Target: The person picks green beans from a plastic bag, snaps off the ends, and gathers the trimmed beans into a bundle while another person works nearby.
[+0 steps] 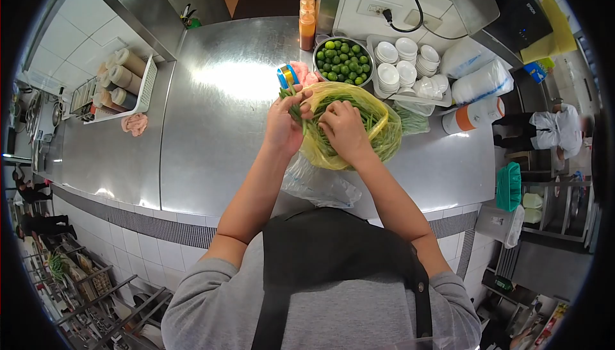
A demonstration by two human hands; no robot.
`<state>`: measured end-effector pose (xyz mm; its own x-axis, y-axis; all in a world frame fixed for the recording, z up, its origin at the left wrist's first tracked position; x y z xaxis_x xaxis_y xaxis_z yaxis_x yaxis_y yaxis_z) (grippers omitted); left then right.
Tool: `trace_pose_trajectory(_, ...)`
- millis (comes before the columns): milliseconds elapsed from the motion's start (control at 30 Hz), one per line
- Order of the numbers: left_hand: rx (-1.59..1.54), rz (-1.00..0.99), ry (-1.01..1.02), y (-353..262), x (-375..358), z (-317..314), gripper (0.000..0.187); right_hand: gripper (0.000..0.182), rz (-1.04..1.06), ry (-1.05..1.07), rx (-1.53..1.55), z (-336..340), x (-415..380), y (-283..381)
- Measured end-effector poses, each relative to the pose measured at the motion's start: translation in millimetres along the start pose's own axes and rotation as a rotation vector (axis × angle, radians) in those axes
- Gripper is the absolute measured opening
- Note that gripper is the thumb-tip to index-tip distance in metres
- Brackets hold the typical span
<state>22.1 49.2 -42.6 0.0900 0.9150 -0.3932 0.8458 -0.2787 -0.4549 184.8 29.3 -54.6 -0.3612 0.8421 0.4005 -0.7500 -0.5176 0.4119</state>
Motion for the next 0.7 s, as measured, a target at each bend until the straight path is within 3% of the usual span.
trace_pose_trajectory(100, 0.16, -0.031, 0.06, -5, 0, 8, 0.02, 0.012, -0.028, -0.127, 0.232, 14, 5, -1)
trace_pose_trajectory(167, 0.287, -0.042, 0.06, -7, -10, -1, 0.021, 0.008, -0.357, -0.189, 0.537, 37, 10, 8)
trace_pose_trajectory(233, 0.825, -0.129, 0.085, -3, -22, -18, 0.024, 0.006, -0.365, -0.29, 0.687, 39, 9, 4)
trace_pose_trajectory(300, 0.882, -0.113, 0.191, 4, -26, -24, 0.024, 0.007, -0.459, -0.244, 0.984, 52, 9, 3)
trace_pose_trajectory(400, 0.831, -0.168, 0.301, 17, -21, -21, 0.023, 0.009, -0.459, -0.253, 0.997, 53, 7, -6)
trace_pose_trajectory(433, 0.831, -0.168, 0.303, 17, -20, -22, 0.023, 0.009, -0.459, -0.255, 0.996, 56, 7, -7)
trace_pose_trajectory(500, 0.906, -0.167, 0.286, 19, -19, -21, 0.019, 0.013, -0.137, -0.357, 0.38, 65, 8, -4)
trace_pose_trajectory(633, 0.859, -0.134, 0.269, 22, -16, -21, 0.016, 0.016, 0.046, -0.489, 0.135, 50, 4, -7)
trace_pose_trajectory(700, 0.893, 0.094, 0.259, 18, -19, -21, 0.013, 0.009, 0.044, -0.539, 0.05, 43, 1, -18)
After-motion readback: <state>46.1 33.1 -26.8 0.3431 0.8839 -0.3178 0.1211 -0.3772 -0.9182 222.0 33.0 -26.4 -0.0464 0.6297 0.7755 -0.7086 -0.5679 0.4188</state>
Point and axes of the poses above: each hand's wrist, its own x-axis towards the middle knuckle, its own z-axis out of the back of the hand, y = z × x, the point moved 1 cm from there along x, towards the middle knuckle, and after that the axes turned 4 degrees about -y, right-handed, at the moved point
